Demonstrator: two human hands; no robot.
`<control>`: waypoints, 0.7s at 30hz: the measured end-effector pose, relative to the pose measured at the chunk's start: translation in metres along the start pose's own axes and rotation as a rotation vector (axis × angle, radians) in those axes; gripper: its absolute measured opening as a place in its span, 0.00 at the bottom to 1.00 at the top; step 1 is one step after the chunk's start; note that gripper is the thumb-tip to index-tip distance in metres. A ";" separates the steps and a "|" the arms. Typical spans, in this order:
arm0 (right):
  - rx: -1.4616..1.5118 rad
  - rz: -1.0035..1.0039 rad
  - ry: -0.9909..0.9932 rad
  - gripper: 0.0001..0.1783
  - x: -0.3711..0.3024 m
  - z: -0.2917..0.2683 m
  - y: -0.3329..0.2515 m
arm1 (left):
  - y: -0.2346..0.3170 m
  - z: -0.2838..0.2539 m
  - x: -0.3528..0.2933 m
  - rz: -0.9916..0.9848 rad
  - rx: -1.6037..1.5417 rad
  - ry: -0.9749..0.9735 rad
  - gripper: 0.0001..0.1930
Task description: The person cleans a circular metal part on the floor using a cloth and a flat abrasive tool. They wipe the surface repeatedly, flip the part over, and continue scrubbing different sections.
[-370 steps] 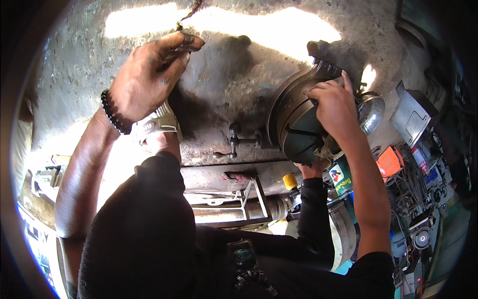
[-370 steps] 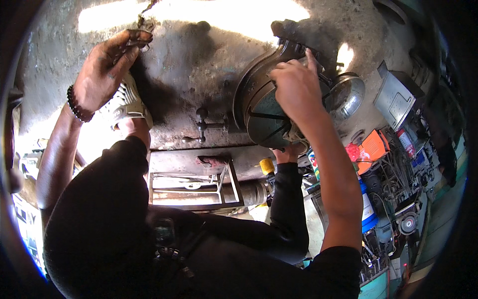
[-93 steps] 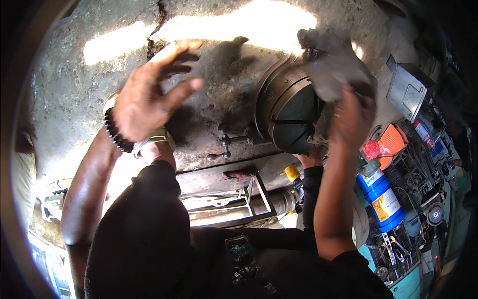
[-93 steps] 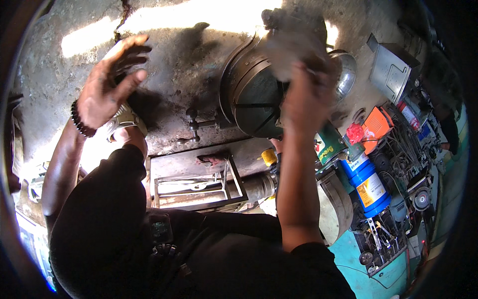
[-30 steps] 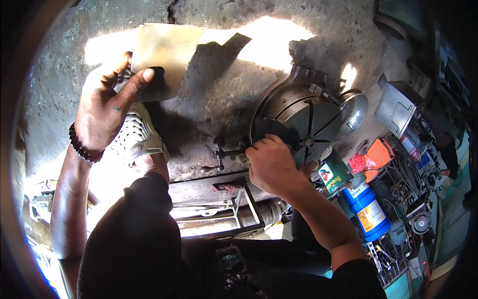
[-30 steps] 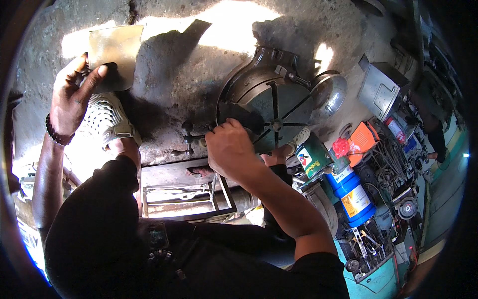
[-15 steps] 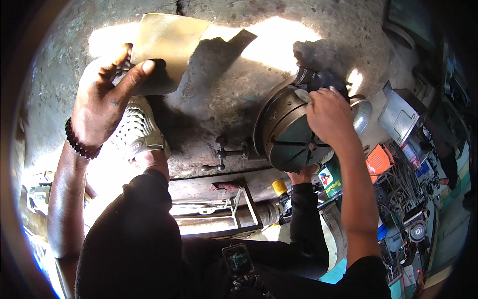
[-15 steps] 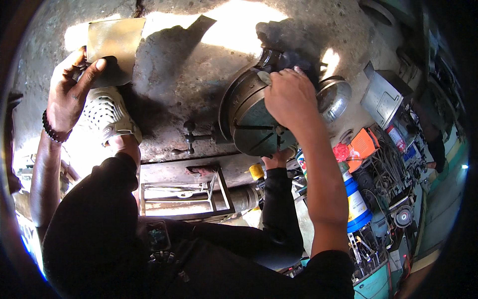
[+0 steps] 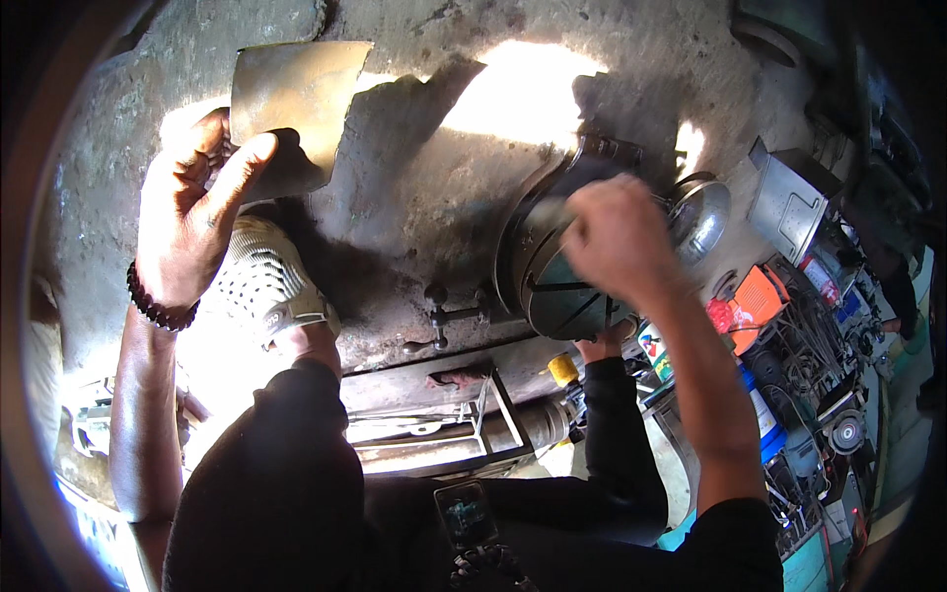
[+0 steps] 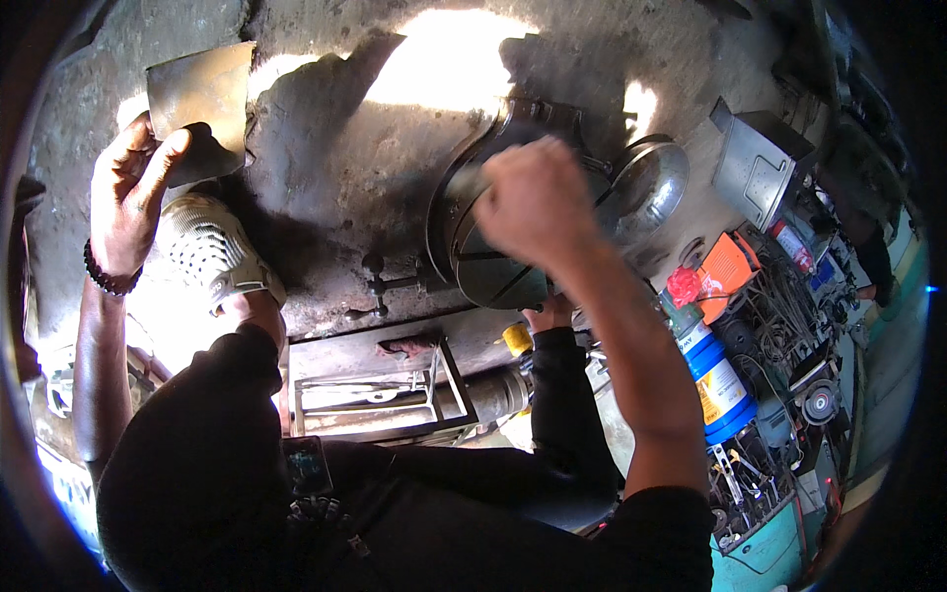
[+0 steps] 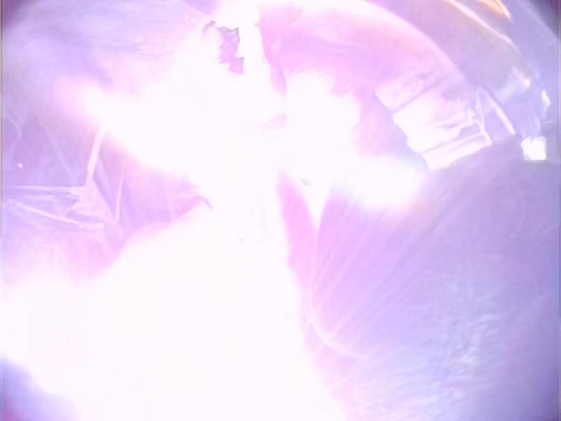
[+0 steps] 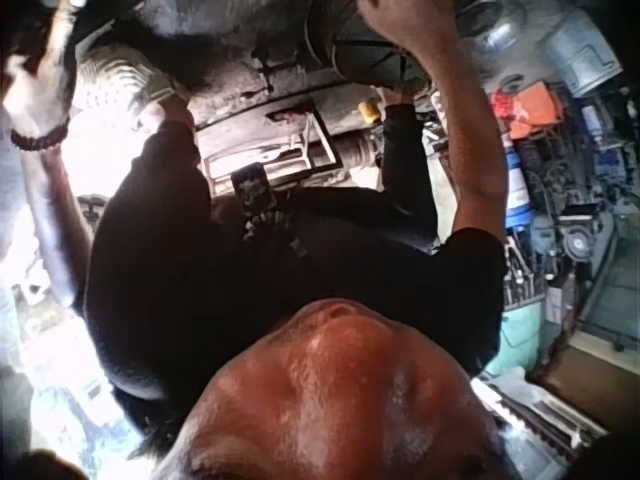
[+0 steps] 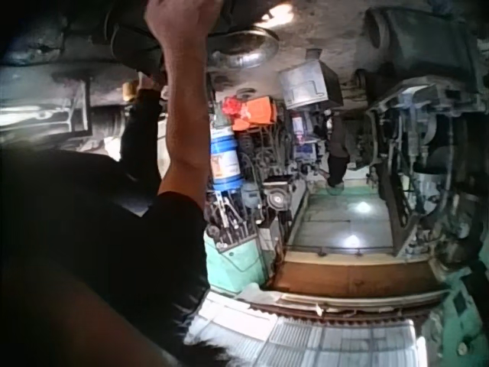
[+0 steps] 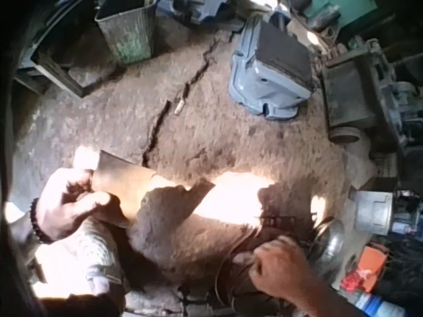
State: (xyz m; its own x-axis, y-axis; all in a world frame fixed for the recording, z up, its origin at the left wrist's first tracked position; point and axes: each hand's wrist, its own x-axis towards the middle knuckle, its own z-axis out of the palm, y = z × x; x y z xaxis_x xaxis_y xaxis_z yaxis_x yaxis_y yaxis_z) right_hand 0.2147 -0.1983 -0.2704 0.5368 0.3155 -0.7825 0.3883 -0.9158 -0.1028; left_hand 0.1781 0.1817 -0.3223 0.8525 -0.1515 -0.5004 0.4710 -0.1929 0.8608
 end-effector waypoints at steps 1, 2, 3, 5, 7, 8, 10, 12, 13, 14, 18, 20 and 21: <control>-0.031 -0.004 0.106 0.08 0.002 0.007 0.023 | -0.003 0.002 -0.002 -0.021 -0.001 -0.002 0.11; -0.063 -0.004 0.210 0.09 -0.001 0.013 0.044 | -0.006 0.008 -0.004 0.015 0.002 -0.006 0.10; -0.074 -0.050 0.271 0.09 -0.004 0.017 0.046 | -0.008 0.009 -0.006 -0.004 0.094 -0.008 0.11; -0.059 -0.148 0.378 0.08 -0.014 0.028 0.039 | -0.026 0.002 -0.008 0.216 0.724 -0.123 0.13; 0.059 -0.130 0.486 0.09 -0.013 0.043 0.040 | -0.041 -0.008 -0.004 0.319 0.806 -0.115 0.24; 0.077 -0.153 0.620 0.13 -0.011 0.064 0.054 | -0.024 0.008 0.000 0.258 0.567 -0.076 0.20; 0.002 -0.185 0.733 0.10 -0.008 0.078 0.061 | -0.006 0.025 0.010 0.249 0.293 -0.042 0.11; -0.044 -0.191 0.818 0.10 0.001 0.081 0.061 | 0.000 0.018 0.007 0.321 0.247 -0.034 0.03; -0.046 -0.200 0.841 0.10 0.002 0.087 0.065 | -0.011 0.026 0.010 0.340 0.220 0.039 0.03; -0.017 -0.258 0.902 0.11 0.007 0.089 0.070 | -0.004 0.003 0.006 0.440 0.511 -0.020 0.07; 0.009 -0.249 1.043 0.08 0.007 0.090 0.051 | -0.019 -0.046 0.022 0.672 1.251 -0.264 0.32; -0.007 -0.280 1.091 0.07 0.009 0.092 0.049 | -0.019 -0.038 0.015 0.607 1.245 -0.263 0.32; 0.010 -0.332 1.182 0.06 0.013 0.096 0.049 | -0.018 -0.033 0.016 0.613 1.213 -0.284 0.31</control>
State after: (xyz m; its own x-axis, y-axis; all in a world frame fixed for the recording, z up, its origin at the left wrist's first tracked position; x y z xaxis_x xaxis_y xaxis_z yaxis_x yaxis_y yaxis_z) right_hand 0.1692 -0.2631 -0.3444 0.7637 0.5604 0.3205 0.6328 -0.7481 -0.1998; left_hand 0.1904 0.2152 -0.3430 0.7053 -0.6789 -0.2040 -0.5713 -0.7148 0.4033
